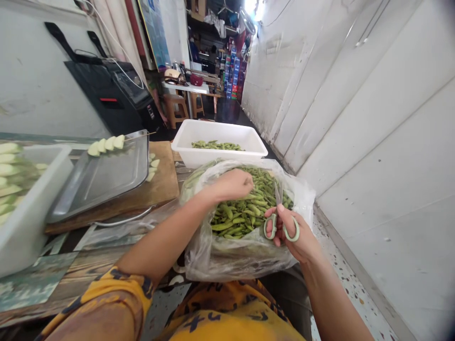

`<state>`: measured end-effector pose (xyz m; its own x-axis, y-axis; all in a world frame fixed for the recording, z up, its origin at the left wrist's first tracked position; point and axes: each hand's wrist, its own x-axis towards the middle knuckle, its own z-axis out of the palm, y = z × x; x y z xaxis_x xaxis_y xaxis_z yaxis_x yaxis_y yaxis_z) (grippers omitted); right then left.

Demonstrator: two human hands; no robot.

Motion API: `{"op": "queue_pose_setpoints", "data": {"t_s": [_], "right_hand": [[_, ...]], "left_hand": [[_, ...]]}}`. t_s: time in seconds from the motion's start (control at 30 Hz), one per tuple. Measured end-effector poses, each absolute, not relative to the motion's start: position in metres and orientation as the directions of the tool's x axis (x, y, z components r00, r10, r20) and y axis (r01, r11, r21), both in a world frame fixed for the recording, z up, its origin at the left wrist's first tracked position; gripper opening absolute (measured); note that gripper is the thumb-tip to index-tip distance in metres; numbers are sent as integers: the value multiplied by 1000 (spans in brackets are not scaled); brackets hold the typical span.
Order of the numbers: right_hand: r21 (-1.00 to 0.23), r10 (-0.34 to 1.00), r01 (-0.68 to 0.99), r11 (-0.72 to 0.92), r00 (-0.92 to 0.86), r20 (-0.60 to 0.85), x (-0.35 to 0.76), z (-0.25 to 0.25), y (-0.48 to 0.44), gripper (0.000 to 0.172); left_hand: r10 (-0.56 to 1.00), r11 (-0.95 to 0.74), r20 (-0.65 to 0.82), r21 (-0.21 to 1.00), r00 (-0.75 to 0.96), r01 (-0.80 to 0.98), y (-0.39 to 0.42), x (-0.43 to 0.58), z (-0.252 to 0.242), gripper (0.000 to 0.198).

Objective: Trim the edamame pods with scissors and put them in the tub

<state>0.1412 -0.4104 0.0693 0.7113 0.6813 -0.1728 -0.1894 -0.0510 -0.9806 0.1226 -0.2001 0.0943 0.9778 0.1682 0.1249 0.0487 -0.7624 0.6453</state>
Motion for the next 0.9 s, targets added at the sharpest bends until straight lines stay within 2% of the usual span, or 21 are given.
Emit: {"op": "queue_pose_setpoints", "data": {"t_s": [0.1, 0.17, 0.27, 0.37, 0.47, 0.7, 0.9], "right_hand": [[-981, 678, -187, -55, 714, -174, 140, 69, -410, 49], [-981, 680, -182, -66, 711, -177, 140, 71, -410, 48], [-982, 703, -162, -98, 688, -183, 139, 73, -410, 49], [-980, 725, -140, -143, 659, -200, 140, 76, -410, 50], [-977, 737, -130, -170, 641, -214, 141, 77, -409, 49], [-977, 754, -106, -186, 622, -211, 142, 74, -410, 46], [-967, 762, -93, -238, 599, -245, 146, 75, -410, 45]], "left_hand": [[100, -882, 67, 468, 993, 58, -203, 124, 84, 15], [78, -895, 57, 445, 995, 45, -204, 126, 80, 16], [14, -843, 75, 536, 997, -29, -203, 127, 83, 13], [-22, -713, 124, 693, 992, -102, -201, 123, 93, 24], [-11, -585, 85, 807, 996, -76, -203, 118, 102, 34], [-80, -524, 35, 849, 996, -72, -208, 114, 105, 36], [-85, -541, 11, 839, 996, -56, -203, 115, 105, 40]]}}
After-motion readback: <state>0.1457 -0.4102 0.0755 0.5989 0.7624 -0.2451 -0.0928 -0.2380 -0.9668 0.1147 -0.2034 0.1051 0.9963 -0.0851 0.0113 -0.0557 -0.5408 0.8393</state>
